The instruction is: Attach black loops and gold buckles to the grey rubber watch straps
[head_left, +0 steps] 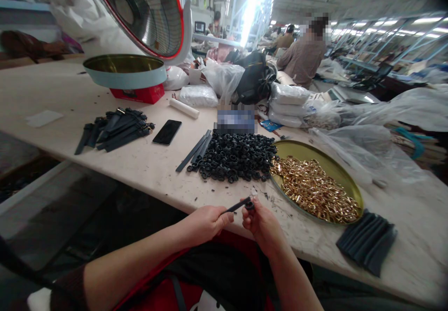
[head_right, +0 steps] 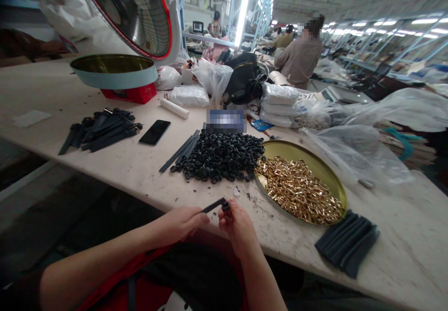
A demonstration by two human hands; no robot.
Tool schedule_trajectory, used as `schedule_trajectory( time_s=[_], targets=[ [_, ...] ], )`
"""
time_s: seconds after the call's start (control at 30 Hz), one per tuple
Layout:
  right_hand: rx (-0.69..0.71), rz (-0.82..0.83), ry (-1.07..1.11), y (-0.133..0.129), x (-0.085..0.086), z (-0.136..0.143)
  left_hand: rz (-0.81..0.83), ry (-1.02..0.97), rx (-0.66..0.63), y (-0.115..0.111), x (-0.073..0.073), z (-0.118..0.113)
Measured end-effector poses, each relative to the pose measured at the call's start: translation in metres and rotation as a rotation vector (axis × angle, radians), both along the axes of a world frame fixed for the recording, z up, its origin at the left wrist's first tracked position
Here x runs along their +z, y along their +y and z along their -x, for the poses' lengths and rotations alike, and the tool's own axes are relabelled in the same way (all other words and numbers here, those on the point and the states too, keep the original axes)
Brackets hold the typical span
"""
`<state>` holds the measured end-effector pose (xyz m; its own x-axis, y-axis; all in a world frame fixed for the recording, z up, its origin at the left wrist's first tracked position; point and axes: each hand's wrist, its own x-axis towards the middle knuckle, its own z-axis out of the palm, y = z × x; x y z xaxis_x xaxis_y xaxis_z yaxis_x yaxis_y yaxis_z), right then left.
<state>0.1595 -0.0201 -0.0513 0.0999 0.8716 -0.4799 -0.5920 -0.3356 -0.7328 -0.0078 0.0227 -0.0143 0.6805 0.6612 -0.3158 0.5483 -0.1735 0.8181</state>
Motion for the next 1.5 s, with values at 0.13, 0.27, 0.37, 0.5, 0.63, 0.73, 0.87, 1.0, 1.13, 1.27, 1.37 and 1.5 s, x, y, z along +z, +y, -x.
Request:
schedule_trajectory(
  time_s=[0.13, 0.27, 0.37, 0.5, 0.63, 0.73, 0.87, 1.0, 1.13, 1.27, 1.37, 1.5],
  targets=[
    [0.033, -0.085, -0.090, 0.001, -0.001, 0.003, 0.012, 0.060, -0.063, 0.004, -0.003, -0.001],
    [0.155, -0.095, -0.238, 0.000, -0.002, -0.001, 0.130, 0.074, -0.112, 0.011, -0.007, 0.002],
    [0.250, -0.087, -0.351, -0.001, -0.003, -0.006, 0.194, 0.076, -0.128, 0.018, -0.003, 0.004],
    [0.248, -0.100, -0.498, 0.000, -0.003, -0.010, -0.033, 0.090, -0.101, 0.023, 0.004, 0.001],
    [0.252, -0.162, -0.594, 0.005, 0.000, -0.007, -0.104, 0.079, -0.122, 0.026, 0.005, -0.008],
    [0.206, -0.179, -0.552, 0.009, 0.000, -0.001, -0.063, 0.008, -0.047, 0.026, 0.005, -0.016],
    [0.137, -0.202, -0.524, 0.013, -0.002, 0.007, -0.014, -0.014, 0.051, 0.029, 0.003, -0.025],
    [0.306, -0.313, -0.744, 0.016, -0.001, -0.014, 0.005, -0.088, 0.055, 0.035, -0.005, -0.029],
    [0.208, -0.109, -1.630, 0.028, 0.009, -0.082, 0.180, -0.164, 0.131, 0.037, -0.017, -0.029],
    [0.238, 0.151, -2.118, 0.048, 0.017, -0.135, 0.291, -0.264, 0.180, 0.030, -0.019, -0.031],
    [0.291, 0.172, -2.138, 0.059, 0.015, -0.142, 0.262, -0.250, 0.174, 0.022, -0.015, -0.031],
    [0.310, 0.169, -2.113, 0.065, 0.015, -0.137, 0.206, -0.221, 0.169, 0.013, -0.008, -0.025]
  ],
)
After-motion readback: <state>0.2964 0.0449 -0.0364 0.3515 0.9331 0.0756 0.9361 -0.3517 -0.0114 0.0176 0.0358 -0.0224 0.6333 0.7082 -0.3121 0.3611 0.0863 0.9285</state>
